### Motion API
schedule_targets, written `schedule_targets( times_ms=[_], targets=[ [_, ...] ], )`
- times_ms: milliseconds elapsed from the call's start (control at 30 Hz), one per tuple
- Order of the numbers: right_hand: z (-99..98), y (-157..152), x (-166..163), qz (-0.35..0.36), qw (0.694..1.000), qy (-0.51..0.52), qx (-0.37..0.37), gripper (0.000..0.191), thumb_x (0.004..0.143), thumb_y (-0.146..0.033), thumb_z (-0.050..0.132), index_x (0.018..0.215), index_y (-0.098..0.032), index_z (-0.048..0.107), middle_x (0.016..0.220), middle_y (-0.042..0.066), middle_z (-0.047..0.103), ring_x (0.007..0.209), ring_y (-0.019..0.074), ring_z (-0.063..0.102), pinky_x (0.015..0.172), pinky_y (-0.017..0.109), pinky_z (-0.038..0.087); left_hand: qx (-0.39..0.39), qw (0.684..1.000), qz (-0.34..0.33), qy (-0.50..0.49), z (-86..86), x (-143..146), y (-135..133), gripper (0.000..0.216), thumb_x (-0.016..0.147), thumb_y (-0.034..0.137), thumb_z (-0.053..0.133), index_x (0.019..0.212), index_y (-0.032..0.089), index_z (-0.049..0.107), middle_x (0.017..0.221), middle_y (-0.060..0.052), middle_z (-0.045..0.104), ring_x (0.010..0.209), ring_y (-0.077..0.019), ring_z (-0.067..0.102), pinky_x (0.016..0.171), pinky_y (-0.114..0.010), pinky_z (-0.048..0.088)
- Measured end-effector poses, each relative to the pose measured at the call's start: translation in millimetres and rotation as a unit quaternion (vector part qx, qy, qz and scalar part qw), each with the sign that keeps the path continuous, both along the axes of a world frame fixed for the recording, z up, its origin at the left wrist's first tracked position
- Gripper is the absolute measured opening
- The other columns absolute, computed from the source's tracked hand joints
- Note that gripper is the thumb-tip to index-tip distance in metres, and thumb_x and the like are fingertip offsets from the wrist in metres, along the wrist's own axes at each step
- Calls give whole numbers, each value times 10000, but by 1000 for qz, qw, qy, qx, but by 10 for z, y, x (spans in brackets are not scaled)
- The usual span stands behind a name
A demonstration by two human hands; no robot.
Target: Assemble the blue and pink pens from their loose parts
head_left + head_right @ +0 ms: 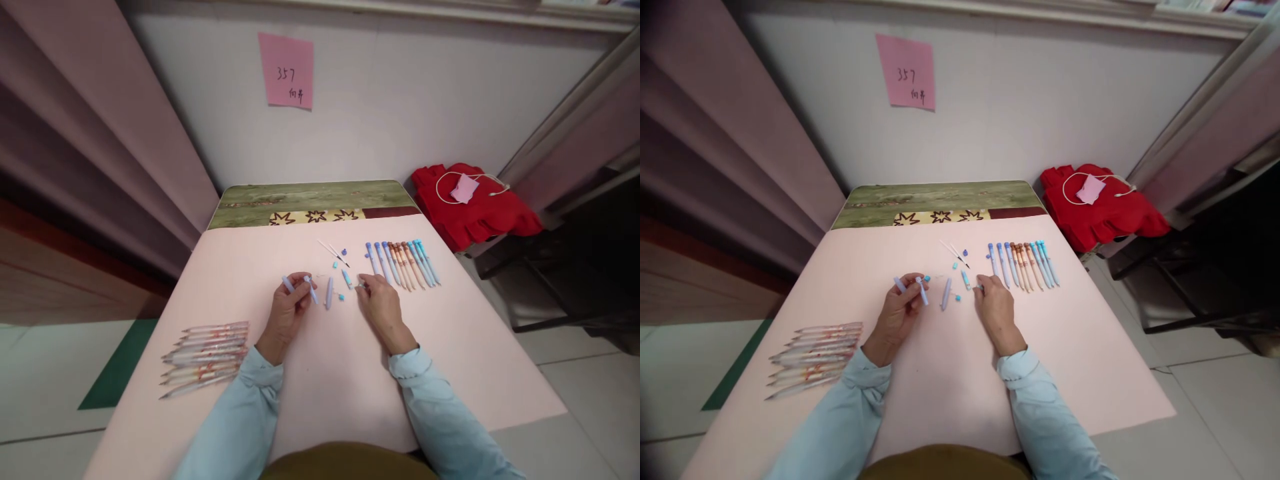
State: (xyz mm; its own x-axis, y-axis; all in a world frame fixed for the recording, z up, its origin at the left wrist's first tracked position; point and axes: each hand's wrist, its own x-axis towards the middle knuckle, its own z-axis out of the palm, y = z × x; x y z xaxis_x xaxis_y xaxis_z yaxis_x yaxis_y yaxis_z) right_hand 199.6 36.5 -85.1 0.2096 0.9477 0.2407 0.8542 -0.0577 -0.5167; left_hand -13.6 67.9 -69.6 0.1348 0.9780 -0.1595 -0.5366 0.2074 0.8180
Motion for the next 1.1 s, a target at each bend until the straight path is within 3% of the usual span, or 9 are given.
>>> schedule_targets(
  times_ms=[67, 167, 300, 400, 533, 700, 800, 933, 1100],
  targets=[
    [55, -28, -34, -6, 999, 32, 29, 259, 886, -236, 557, 1085, -179, 711, 991, 100, 699, 837, 216, 653, 764, 319, 478, -3, 999, 30, 16, 33, 75, -96, 315, 704, 234, 813, 974, 157, 669, 764, -26, 690, 464, -21, 416, 424, -148, 289],
    [164, -119, -185, 29, 982, 173, 72, 236, 927, -320, 532, 954, -182, 722, 884, 76, 713, 757, 191, 651, 722, 304, 492, 3, 997, 66, 37, 47, 202, -250, 371, 704, 247, 812, 1027, 178, 644, 749, -8, 682, 459, -29, 411, 438, -162, 298],
    [217, -280, -456, 149, 911, 384, -5, 269, 903, -433, 589, 954, -199, 712, 761, 21, 707, 570, 137, 613, 555, 251, 482, 20, 992, 102, 78, -30, 290, -370, 352, 690, 258, 816, 994, 181, 657, 675, 38, 617, 489, -44, 441, 467, -175, 327],
    [158, -341, -549, 160, 899, 405, -30, 263, 833, -391, 676, 1010, -198, 708, 788, 19, 719, 593, 138, 631, 581, 251, 501, 39, 980, 122, 149, -96, 283, -380, 328, 686, 280, 814, 970, 185, 679, 691, 34, 615, 551, -75, 509, 514, -201, 384],
    [89, -340, -551, 161, 889, 422, -75, 185, 827, -342, 651, 930, -197, 702, 746, 10, 713, 573, 140, 638, 568, 247, 495, 105, 956, 136, 239, -108, 275, -385, 264, 685, 269, 811, 909, 183, 701, 750, 6, 650, 667, -116, 584, 633, -239, 460],
    [143, -298, -417, 177, 921, 342, -54, 178, 851, -361, 622, 839, -216, 725, 725, 0, 716, 578, 137, 619, 593, 244, 464, 113, 965, 111, 208, -71, 260, -411, 302, 687, 260, 810, 955, 197, 684, 722, 30, 620, 581, -86, 529, 547, -211, 411],
    [171, -228, -242, 86, 957, 276, 3, 225, 876, -367, 574, 827, -222, 738, 754, 7, 718, 611, 147, 606, 631, 259, 449, 57, 988, 75, 120, -59, 217, -395, 298, 694, 244, 807, 937, 190, 642, 675, 46, 603, 475, -44, 426, 456, -178, 309],
    [128, -145, -87, -25, 991, 131, 32, 190, 866, -306, 563, 846, -223, 732, 827, 24, 702, 694, 167, 602, 670, 280, 414, 16, 997, 38, 60, -35, 174, -373, 258, 709, 248, 792, 896, 163, 636, 726, -1, 663, 465, -30, 420, 453, -163, 315],
    [61, -148, -127, 10, 999, 37, 15, 173, 889, -264, 559, 893, -246, 731, 902, 24, 684, 779, 163, 613, 629, 264, 367, -1, 999, 3, 45, 8, 160, -382, 244, 759, 290, 752, 953, 158, 682, 715, -17, 674, 468, -41, 436, 437, -164, 307]
  ],
)
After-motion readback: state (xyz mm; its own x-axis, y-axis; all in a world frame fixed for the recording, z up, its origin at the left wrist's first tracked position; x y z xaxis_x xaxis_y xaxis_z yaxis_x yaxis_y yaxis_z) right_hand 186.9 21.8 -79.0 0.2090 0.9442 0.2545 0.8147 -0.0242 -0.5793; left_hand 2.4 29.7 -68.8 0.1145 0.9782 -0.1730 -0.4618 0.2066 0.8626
